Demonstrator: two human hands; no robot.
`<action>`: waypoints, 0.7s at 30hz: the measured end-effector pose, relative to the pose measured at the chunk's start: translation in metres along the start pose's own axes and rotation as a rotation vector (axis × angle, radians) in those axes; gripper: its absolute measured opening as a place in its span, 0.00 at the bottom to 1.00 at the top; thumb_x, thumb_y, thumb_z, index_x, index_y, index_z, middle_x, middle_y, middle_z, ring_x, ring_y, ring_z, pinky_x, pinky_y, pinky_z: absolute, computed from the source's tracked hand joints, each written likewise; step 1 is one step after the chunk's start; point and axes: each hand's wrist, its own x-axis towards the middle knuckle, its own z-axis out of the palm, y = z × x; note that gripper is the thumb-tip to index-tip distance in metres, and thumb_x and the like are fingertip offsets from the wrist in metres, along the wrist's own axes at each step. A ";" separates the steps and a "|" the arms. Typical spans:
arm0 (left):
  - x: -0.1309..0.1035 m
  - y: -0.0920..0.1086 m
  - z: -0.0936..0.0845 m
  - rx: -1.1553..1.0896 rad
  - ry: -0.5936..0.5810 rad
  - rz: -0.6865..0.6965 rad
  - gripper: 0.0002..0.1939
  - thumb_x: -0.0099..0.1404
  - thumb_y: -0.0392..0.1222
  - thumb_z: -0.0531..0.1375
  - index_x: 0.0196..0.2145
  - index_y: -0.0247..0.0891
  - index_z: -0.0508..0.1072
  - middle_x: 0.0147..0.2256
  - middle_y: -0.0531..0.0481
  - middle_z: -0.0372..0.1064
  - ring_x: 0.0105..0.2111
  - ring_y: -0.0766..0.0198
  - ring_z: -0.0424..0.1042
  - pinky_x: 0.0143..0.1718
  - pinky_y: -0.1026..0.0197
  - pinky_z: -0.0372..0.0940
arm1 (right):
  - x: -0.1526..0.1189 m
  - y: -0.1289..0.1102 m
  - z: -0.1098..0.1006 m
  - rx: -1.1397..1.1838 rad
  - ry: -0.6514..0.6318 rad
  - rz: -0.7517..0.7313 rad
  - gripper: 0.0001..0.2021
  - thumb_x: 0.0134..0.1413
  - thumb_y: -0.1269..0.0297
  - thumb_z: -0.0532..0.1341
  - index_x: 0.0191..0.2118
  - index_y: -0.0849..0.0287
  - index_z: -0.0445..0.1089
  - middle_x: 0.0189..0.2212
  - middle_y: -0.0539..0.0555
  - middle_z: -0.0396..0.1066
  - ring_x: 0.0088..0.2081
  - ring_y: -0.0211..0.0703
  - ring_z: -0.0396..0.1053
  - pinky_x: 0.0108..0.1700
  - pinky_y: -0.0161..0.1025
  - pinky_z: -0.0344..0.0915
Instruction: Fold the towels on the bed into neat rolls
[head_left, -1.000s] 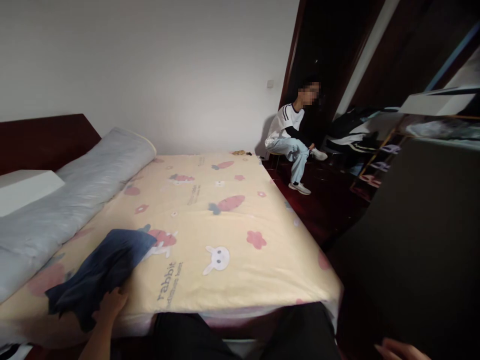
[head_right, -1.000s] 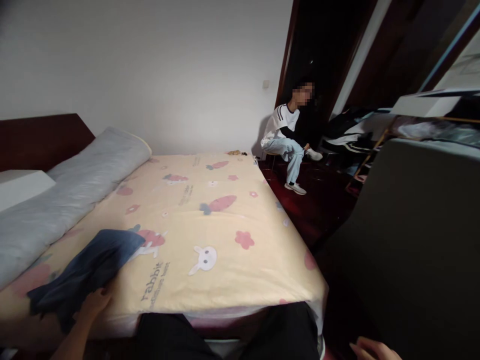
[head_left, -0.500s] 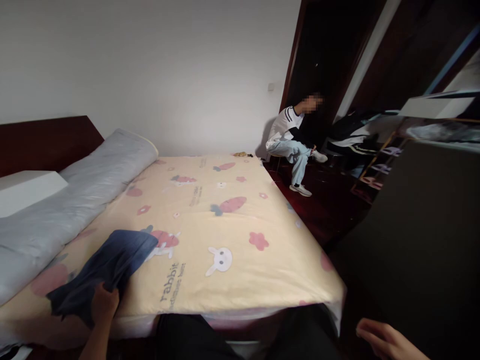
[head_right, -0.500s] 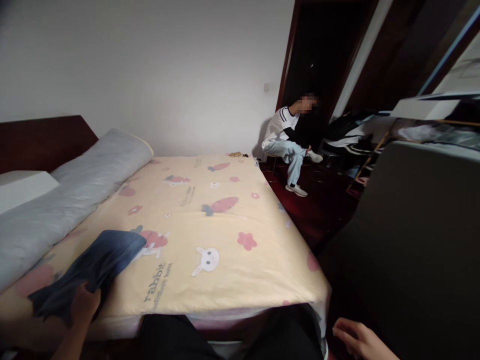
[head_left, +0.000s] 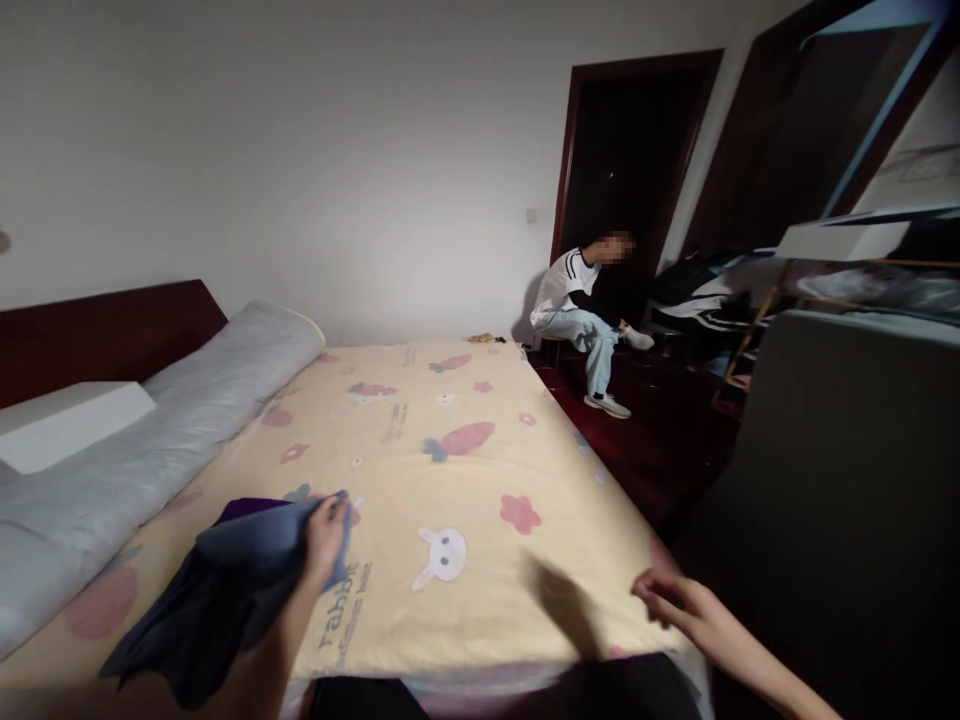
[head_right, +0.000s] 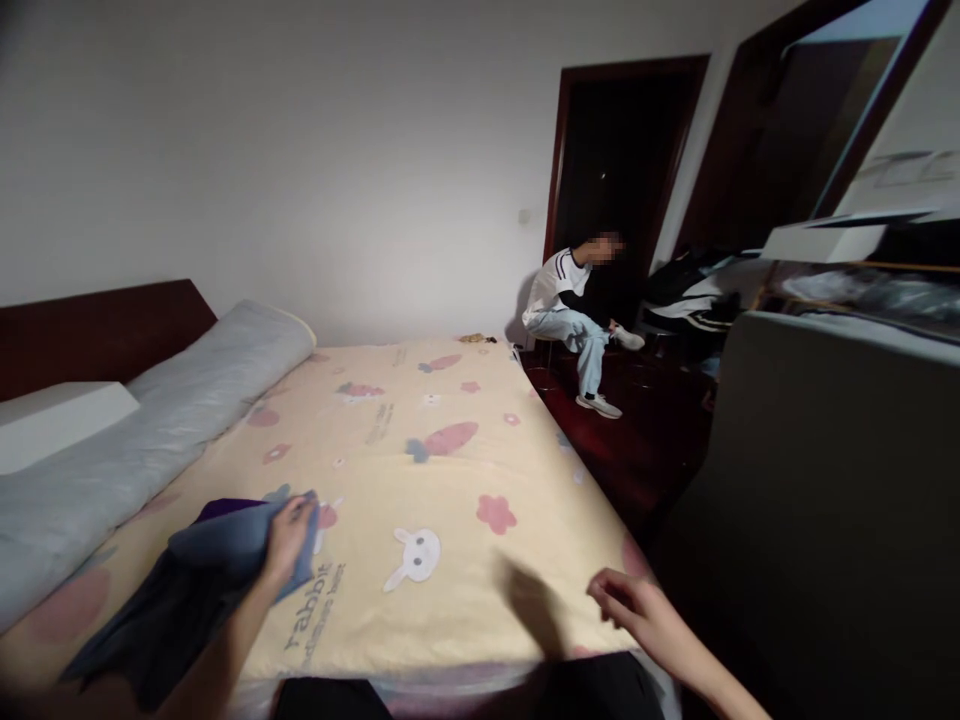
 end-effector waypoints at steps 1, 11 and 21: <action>-0.013 0.019 0.020 -0.077 -0.061 0.030 0.17 0.55 0.54 0.50 0.31 0.40 0.70 0.34 0.45 0.76 0.40 0.55 0.73 0.43 0.56 0.68 | 0.011 -0.012 0.009 0.015 -0.020 -0.048 0.23 0.53 0.41 0.55 0.32 0.57 0.73 0.27 0.56 0.72 0.31 0.47 0.70 0.34 0.40 0.69; -0.165 0.181 0.127 -0.582 -0.647 0.207 0.14 0.60 0.51 0.55 0.23 0.41 0.63 0.23 0.58 0.57 0.26 0.68 0.60 0.30 0.65 0.59 | 0.048 -0.036 0.128 0.264 -0.101 -0.244 0.43 0.44 0.45 0.65 0.65 0.58 0.56 0.63 0.63 0.58 0.59 0.57 0.61 0.60 0.53 0.58; -0.178 0.196 0.131 -0.747 -1.075 0.172 0.15 0.56 0.49 0.64 0.38 0.37 0.74 0.33 0.52 0.69 0.36 0.63 0.68 0.41 0.60 0.63 | 0.055 -0.040 0.097 0.459 0.227 -0.162 0.13 0.40 0.57 0.63 0.30 0.61 0.74 0.27 0.55 0.76 0.31 0.49 0.71 0.37 0.43 0.69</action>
